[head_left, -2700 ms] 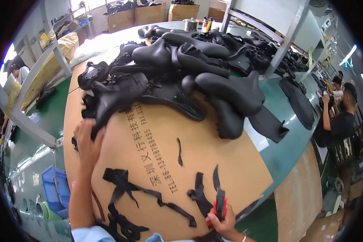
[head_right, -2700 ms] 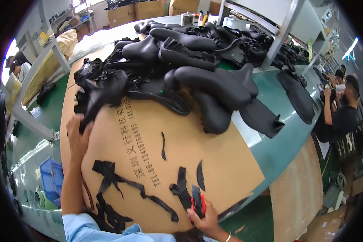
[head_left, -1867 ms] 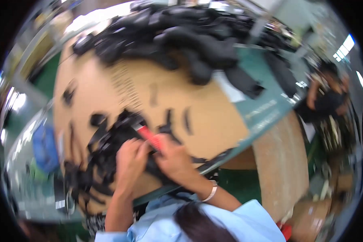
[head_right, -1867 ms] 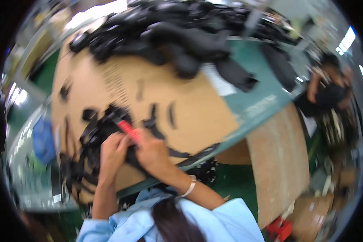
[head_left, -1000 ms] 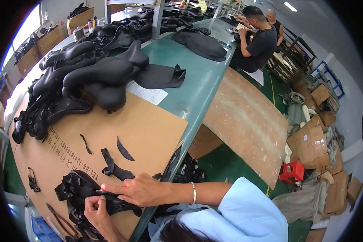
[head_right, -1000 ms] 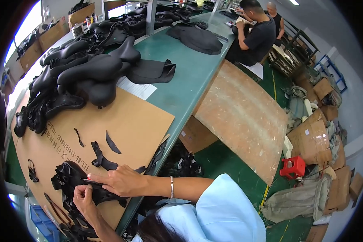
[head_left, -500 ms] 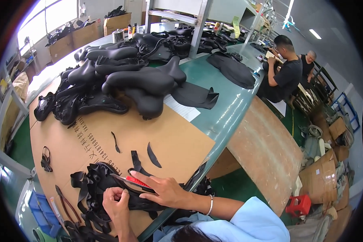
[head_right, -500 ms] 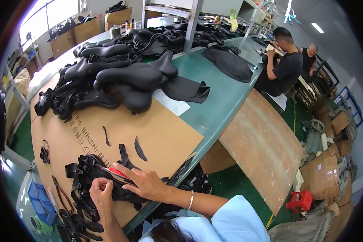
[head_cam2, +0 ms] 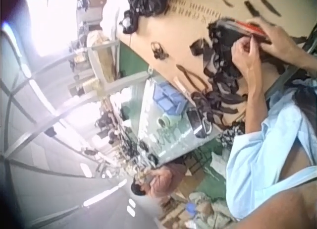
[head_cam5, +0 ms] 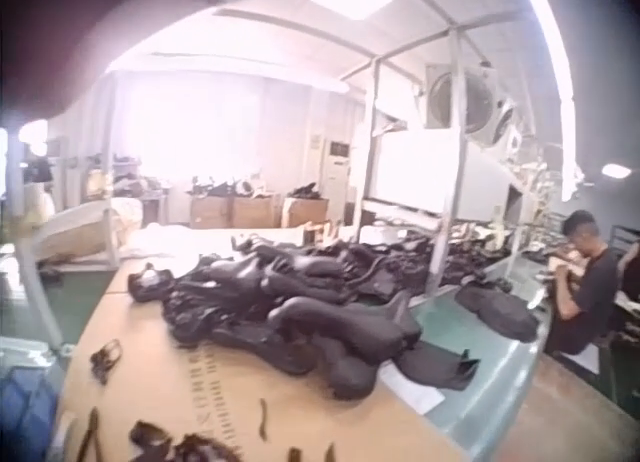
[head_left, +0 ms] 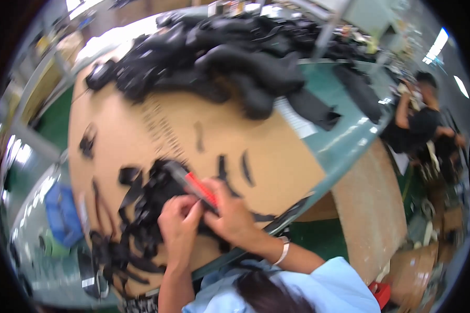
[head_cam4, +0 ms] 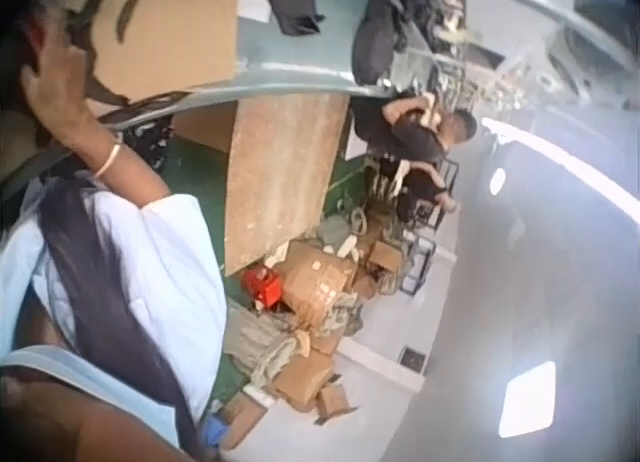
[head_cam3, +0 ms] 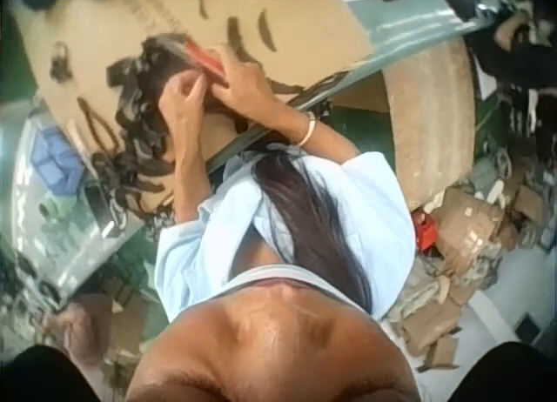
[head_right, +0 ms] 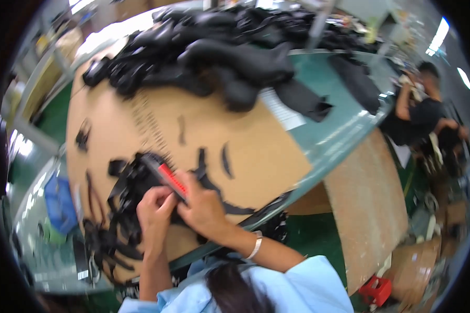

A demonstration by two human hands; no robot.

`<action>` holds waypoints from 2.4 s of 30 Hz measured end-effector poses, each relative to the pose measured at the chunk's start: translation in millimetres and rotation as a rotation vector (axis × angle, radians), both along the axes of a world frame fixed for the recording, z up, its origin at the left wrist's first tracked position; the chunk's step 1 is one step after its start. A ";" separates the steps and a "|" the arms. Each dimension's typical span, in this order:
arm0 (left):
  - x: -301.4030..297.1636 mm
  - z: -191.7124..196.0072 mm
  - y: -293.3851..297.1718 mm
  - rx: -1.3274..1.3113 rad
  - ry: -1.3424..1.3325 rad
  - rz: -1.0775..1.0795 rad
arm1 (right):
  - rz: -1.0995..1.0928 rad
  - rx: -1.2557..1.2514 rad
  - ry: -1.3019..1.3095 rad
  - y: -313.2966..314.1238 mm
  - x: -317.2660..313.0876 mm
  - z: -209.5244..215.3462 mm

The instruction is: Trimming excess material from bicycle seats using a utility knife.

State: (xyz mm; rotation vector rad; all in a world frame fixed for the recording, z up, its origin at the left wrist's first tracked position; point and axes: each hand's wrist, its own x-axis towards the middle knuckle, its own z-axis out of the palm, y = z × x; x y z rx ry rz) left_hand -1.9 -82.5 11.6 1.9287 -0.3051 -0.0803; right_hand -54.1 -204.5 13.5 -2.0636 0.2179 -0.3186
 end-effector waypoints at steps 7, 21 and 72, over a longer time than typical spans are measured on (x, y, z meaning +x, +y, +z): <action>1.0 -4.4 6.0 -0.051 0.017 0.048 | 0.238 -0.129 -0.058 -41.0 -17.1 20.4; 0.0 -0.2 11.7 -0.169 0.033 -0.018 | 0.384 -0.221 0.111 -67.6 -36.6 19.1; 30.3 2.8 57.3 0.352 -0.380 -0.672 | 0.327 -0.587 -0.020 -39.9 -99.3 22.2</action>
